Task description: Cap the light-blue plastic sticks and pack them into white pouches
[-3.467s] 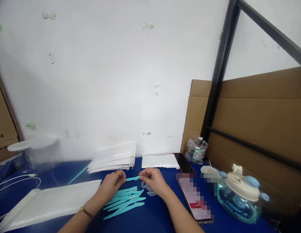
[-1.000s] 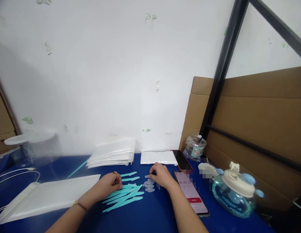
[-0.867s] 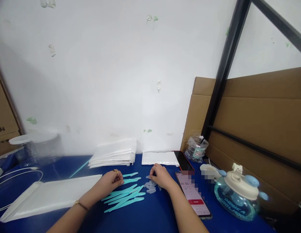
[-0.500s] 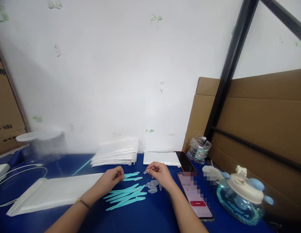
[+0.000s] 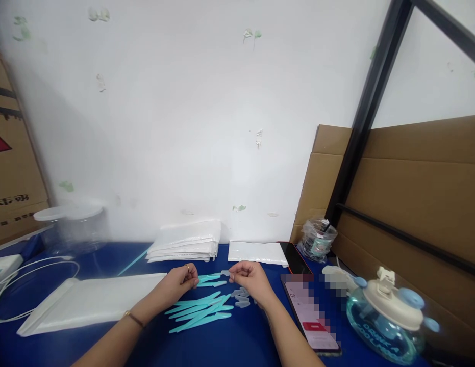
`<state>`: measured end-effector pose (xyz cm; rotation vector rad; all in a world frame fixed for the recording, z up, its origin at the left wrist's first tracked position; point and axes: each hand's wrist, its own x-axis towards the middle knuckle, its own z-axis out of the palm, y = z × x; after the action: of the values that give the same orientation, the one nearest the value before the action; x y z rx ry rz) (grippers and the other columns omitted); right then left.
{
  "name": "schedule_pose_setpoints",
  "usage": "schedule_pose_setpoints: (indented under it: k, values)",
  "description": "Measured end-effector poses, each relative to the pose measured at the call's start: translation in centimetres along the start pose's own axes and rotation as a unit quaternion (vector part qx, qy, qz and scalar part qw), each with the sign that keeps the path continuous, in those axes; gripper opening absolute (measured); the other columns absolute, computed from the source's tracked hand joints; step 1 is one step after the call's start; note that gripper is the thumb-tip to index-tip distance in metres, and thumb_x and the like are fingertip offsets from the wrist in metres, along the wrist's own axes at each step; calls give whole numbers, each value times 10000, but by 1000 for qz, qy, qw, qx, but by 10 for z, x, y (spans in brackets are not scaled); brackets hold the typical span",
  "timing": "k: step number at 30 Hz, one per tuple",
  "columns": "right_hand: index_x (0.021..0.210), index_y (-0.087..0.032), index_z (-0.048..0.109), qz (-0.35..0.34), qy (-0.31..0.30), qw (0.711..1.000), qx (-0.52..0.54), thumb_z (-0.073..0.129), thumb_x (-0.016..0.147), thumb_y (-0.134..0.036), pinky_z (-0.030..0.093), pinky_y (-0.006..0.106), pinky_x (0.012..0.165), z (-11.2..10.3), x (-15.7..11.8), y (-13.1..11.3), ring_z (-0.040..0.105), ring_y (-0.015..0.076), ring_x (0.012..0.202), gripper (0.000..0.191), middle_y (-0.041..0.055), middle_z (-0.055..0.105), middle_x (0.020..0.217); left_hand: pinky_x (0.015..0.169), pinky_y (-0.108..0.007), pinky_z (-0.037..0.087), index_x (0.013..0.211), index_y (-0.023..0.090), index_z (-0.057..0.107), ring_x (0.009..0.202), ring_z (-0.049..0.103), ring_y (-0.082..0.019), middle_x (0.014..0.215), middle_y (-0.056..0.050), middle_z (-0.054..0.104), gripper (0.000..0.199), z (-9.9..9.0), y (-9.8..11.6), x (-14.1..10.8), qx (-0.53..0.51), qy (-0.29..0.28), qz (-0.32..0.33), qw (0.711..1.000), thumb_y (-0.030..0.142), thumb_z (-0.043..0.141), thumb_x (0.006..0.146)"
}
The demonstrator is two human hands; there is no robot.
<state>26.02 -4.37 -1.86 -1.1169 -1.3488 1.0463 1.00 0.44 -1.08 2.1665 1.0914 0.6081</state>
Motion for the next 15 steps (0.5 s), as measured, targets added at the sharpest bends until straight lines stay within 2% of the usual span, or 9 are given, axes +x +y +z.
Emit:
schedule_pose_setpoints:
  k: [4,11,13,15]
  values:
    - [778,-160,693,-2,-2,1000,-4,774,608,-447,535,332,679,3,1,6,680,199,678,343,52,716,688,549,-215,339,788,195,529,617,503,-121,713,21,638,146,1,-1,1,-19,-7,-2,1000,327,471,811]
    - [784,-172,701,2,-49,999,-18,769,623,-412,515,317,655,15,3,9,663,185,669,296,38,712,687,565,-219,357,808,190,525,649,540,-130,732,8,653,167,7,5,2,-57,-27,6,998,349,477,818]
    - [813,-185,708,-24,-55,996,-68,734,670,-389,505,312,670,12,4,7,653,186,715,250,42,709,755,559,-222,345,811,194,538,639,538,-129,722,13,642,164,8,3,4,-20,-18,2,1000,341,468,825]
    - [819,-202,716,-73,-34,984,-160,687,717,-319,488,298,690,1,5,5,631,180,765,157,46,685,841,568,-230,335,798,200,554,636,537,-132,702,18,624,156,7,0,6,46,5,-8,999,327,469,827]
